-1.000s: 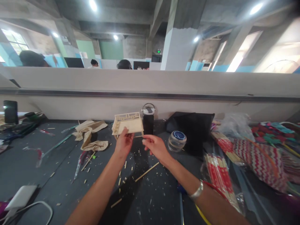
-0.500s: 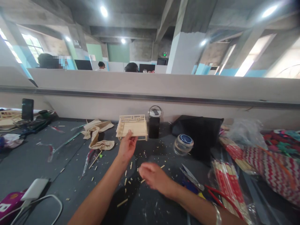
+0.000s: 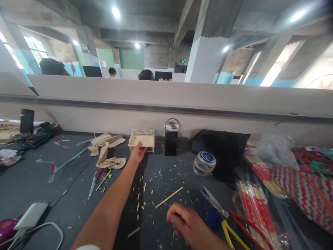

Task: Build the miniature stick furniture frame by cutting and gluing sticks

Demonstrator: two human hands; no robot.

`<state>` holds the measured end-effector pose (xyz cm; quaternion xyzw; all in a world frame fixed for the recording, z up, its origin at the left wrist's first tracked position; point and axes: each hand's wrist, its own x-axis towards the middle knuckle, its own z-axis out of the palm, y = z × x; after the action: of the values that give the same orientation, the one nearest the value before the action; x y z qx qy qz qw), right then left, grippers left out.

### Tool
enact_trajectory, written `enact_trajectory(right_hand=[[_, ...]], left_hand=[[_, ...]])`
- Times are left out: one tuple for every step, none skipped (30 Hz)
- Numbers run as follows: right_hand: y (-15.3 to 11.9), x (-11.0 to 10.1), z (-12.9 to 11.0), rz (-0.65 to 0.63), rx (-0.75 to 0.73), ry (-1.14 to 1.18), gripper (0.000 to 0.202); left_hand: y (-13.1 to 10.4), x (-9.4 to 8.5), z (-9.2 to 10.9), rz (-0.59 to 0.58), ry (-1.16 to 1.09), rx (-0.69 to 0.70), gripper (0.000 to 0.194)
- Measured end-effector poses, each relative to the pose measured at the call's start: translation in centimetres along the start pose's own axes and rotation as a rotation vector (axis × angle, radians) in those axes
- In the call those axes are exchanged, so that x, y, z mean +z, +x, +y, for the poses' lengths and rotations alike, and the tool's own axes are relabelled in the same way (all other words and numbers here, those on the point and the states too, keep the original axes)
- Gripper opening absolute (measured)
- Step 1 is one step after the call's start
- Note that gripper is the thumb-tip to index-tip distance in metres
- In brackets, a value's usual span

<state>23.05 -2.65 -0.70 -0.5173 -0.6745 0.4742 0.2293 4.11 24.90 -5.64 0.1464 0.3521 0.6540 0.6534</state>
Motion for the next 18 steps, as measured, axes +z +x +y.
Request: enact_trajectory(right_hand=[[0.0,0.1,0.3,0.023,-0.03,-0.025,0.018],[0.0,0.2,0.6,0.033,-0.056,-0.044,0.018],[-0.1,0.3,1.0,0.031,-0.076,-0.057,0.017],[-0.2,0.4,1.3,0.017,-0.088,-0.066,0.017],[-0.3,0.4,1.6,-0.002,-0.1,-0.075,0.017],[-0.5,0.4,1.9,-0.024,-0.11,-0.088,0.016],[-0.7,0.3,2.2,-0.048,-0.11,-0.102,0.015],[-0.9,0.2,2.4,-0.067,-0.104,-0.118,0.013],[-1.0,0.1,2.6,-0.079,-0.097,-0.134,0.011],[-1.2,0.0,2.8,-0.084,-0.092,-0.149,0.01],[-1.3,-0.2,2.9,-0.079,-0.086,-0.164,0.01],[-1.4,-0.4,2.9,-0.065,-0.081,-0.179,0.011],[-1.6,-0.5,2.9,-0.046,-0.083,-0.194,0.013],[-1.8,-0.6,2.9,-0.03,-0.089,-0.205,0.015],[-2.1,-0.7,2.9,-0.02,-0.093,-0.209,0.018],[-2.4,-0.8,2.8,-0.012,-0.095,-0.209,0.02],[-2.8,-0.8,2.7,-0.009,-0.1,-0.207,0.021],[-3.3,-0.8,2.5,-0.015,-0.111,-0.207,0.022]], left_hand=[[0.0,-0.3,-0.1,-0.015,0.035,-0.007,0.027],[-0.1,-0.6,-0.2,-0.03,0.075,-0.02,0.025],[-0.3,-0.9,-0.2,-0.044,0.121,-0.033,0.023],[-0.6,-1.3,-0.2,-0.055,0.172,-0.042,0.022],[-1.0,-1.7,-0.1,-0.064,0.227,-0.043,0.021],[-1.4,-2.1,0.0,-0.07,0.284,-0.031,0.019],[-1.8,-2.6,0.1,-0.076,0.342,-0.003,0.018],[-2.2,-3.0,0.2,-0.085,0.401,0.036,0.015],[-2.6,-3.4,0.3,-0.098,0.459,0.082,0.012],[-3.0,-3.7,0.3,-0.117,0.516,0.13,0.009],[-3.4,-3.9,0.3,-0.143,0.57,0.176,0.009],[-3.7,-4.0,0.2,-0.176,0.624,0.215,0.011],[-4.0,-4.0,-0.1,-0.216,0.677,0.248,0.015],[-4.3,-4.0,-0.5,-0.266,0.729,0.272,0.021],[-4.7,-3.8,-1.0,-0.324,0.781,0.29,0.027],[-5.1,-3.5,-1.5,-0.386,0.832,0.302,0.032],[-5.6,-3.2,-2.1,-0.451,0.88,0.31,0.035],[-6.1,-2.9,-2.7,-0.516,0.925,0.314,0.036]])
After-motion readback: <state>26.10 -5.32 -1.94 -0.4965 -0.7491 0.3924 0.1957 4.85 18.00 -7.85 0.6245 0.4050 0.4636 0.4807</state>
